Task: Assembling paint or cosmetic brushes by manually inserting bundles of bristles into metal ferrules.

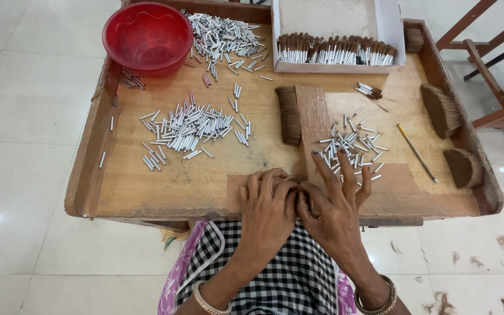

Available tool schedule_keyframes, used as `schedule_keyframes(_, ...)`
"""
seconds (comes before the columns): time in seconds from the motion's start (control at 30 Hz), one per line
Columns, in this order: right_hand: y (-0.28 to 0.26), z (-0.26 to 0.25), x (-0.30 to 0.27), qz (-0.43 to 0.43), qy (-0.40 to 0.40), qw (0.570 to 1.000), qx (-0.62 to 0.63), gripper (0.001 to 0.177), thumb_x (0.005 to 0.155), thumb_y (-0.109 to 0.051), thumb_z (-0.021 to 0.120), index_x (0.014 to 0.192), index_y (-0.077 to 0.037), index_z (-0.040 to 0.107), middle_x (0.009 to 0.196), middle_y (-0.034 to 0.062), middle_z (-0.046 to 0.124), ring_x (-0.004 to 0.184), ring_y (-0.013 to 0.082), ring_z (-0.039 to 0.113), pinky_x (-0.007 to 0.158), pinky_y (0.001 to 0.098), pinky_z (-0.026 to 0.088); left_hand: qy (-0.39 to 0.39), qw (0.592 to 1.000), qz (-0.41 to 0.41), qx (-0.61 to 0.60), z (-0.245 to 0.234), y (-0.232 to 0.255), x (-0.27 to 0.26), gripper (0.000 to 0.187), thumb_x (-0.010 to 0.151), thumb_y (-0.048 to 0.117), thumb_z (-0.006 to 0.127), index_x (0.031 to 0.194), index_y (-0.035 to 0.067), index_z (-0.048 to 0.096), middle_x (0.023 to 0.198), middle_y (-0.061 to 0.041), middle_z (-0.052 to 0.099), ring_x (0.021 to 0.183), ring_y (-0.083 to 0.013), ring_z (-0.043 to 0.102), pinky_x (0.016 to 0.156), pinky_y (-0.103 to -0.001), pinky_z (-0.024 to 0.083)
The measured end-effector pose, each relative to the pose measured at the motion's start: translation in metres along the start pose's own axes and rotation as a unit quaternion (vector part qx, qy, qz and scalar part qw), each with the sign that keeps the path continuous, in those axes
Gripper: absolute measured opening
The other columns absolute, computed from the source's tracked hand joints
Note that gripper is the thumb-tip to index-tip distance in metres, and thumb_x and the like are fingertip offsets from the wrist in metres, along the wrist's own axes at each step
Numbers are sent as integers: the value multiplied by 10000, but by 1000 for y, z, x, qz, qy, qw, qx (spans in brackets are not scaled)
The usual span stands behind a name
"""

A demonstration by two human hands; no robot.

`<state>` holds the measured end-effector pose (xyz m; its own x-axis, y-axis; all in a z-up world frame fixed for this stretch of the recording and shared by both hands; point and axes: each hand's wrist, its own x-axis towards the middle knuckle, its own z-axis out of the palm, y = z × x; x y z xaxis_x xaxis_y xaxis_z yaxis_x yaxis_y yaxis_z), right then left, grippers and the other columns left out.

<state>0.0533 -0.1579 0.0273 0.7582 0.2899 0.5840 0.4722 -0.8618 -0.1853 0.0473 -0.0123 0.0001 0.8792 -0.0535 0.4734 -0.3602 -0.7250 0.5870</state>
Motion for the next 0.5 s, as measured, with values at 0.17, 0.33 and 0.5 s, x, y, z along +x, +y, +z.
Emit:
schedule_keyframes(0.17,-3,-14,-9,2,45,999,2,159,815,-158,814,960,-110,771,1484,21,598,1528,321,352,1284,585,118,18,1000,10,-20,-11,4,4,193,914,157,664,1095,100,699,1257,-84,604,1196,-292,509,921,-456,367)
schedule_keyframes(0.33,-8,-26,-22,-9,88,995,-42,148,822,-178,843,953,-154,777,1440,17,618,1499,324,352,1265,604,115,16,993,18,-114,-27,19,-1,240,1022,133,543,1192,53,692,1219,-108,597,1117,-278,506,943,-446,362)
schedule_keyframes(0.5,-29,-53,-2,24,59,998,-2,294,766,-118,826,1057,-109,791,1424,177,606,1442,419,373,1195,603,213,17,993,27,-118,-27,17,-9,198,1027,199,565,1046,41,683,1123,-89,615,1034,-266,512,913,-447,364)
